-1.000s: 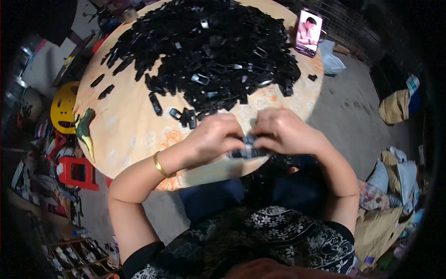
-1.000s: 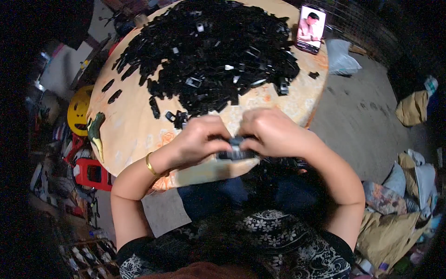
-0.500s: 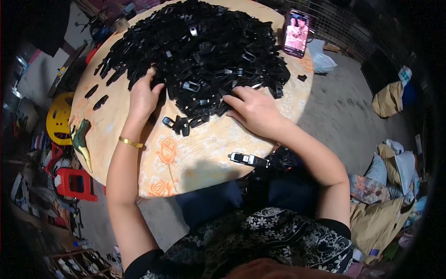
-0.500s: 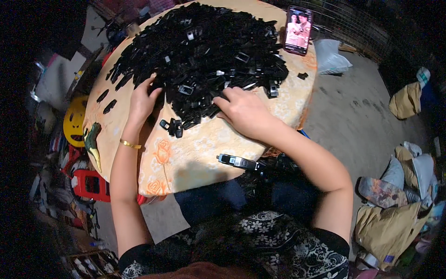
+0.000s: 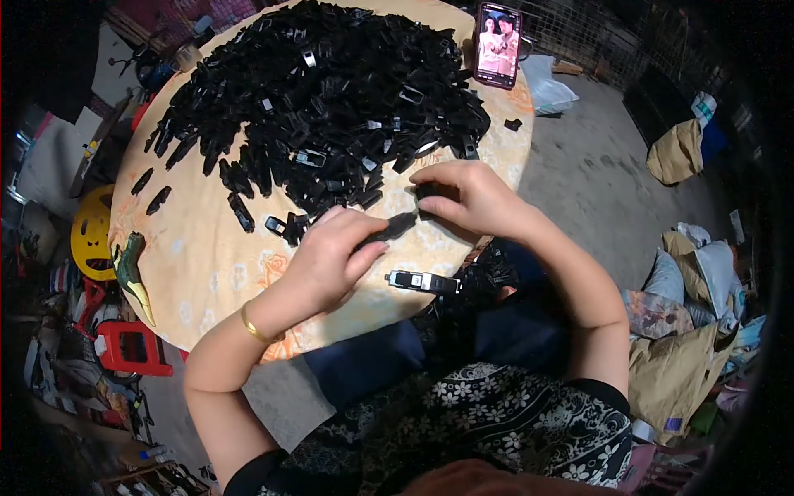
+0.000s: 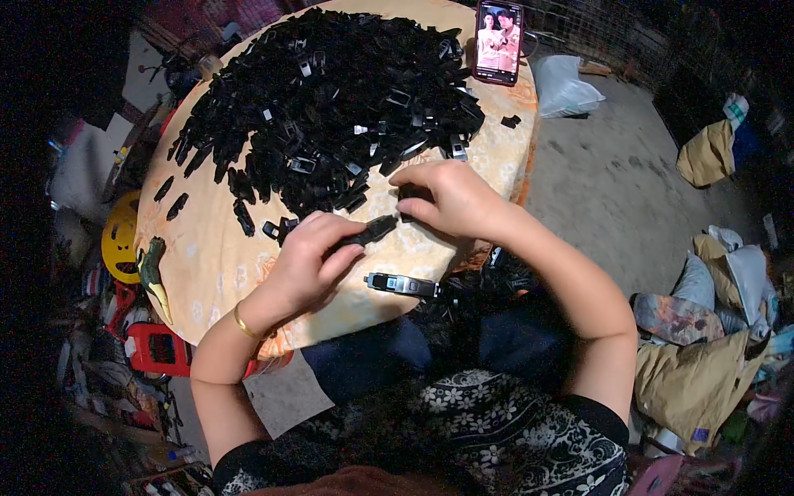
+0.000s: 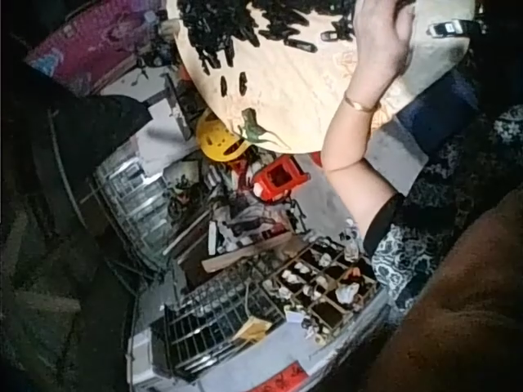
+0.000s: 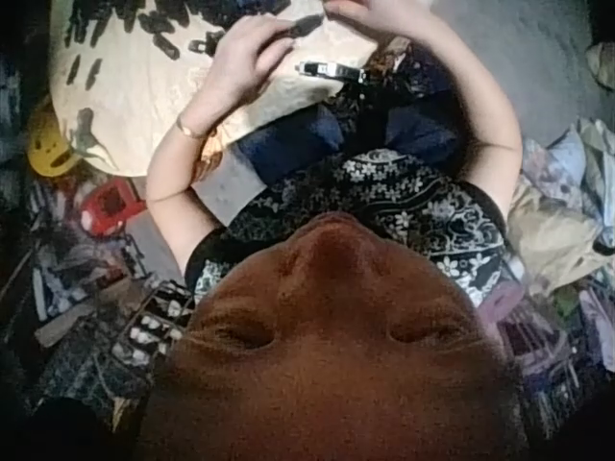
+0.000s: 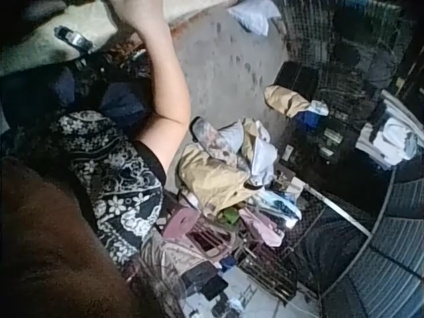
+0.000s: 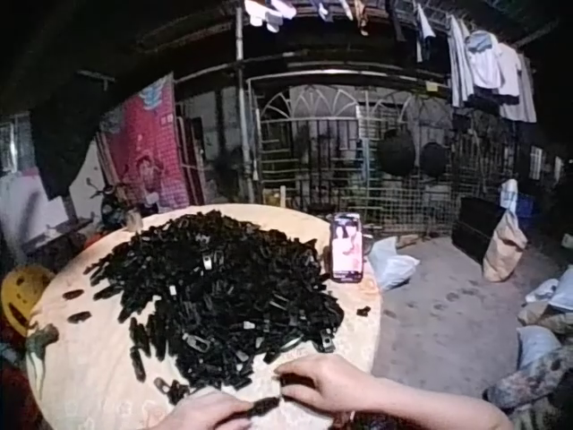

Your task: The person picks up plastic pieces from a pile on the table, snaps them together by hand to assemble components, and places the assembled items onto the table.

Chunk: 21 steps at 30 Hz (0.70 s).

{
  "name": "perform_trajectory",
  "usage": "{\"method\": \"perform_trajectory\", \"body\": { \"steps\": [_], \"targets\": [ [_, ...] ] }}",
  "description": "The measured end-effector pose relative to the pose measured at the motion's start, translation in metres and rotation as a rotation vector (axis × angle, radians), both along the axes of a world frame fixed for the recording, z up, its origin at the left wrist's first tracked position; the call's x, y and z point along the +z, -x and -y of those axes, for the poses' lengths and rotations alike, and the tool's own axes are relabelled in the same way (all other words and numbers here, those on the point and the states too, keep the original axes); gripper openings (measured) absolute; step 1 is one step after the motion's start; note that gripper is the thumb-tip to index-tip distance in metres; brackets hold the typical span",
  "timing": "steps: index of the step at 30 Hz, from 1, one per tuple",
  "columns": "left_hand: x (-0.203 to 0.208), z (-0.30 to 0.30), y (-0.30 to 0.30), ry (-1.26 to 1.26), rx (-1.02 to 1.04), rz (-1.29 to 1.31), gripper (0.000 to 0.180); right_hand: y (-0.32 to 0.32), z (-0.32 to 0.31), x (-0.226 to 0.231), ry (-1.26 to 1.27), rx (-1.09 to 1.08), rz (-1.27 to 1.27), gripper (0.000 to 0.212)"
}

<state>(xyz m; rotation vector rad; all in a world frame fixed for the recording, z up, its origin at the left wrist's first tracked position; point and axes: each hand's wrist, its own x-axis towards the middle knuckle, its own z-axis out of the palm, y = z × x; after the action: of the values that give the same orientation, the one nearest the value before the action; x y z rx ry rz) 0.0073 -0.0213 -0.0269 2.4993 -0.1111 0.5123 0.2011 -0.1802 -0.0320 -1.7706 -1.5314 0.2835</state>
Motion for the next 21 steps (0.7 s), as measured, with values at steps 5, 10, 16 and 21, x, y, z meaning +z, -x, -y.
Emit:
{"method": "perform_trajectory", "body": {
  "steps": [5,10,16,21],
  "targets": [
    [-0.006,0.003,-0.005,-0.062,0.034,-0.007,0.018,-0.007,-0.003,0.001,-0.136,-0.19,-0.038,0.023],
    [0.001,0.012,-0.002,-0.002,0.106,-0.107,0.021,0.004,0.004,0.0,-0.009,0.138,-0.332,0.029],
    [0.004,0.014,0.002,-0.08,0.161,-0.159,0.028,0.028,0.01,0.007,-0.042,-0.05,0.269,0.03],
    [0.009,0.002,0.004,0.051,0.115,-0.216,0.03,0.044,0.015,0.007,0.16,-0.059,0.332,0.03]
  ]
}}
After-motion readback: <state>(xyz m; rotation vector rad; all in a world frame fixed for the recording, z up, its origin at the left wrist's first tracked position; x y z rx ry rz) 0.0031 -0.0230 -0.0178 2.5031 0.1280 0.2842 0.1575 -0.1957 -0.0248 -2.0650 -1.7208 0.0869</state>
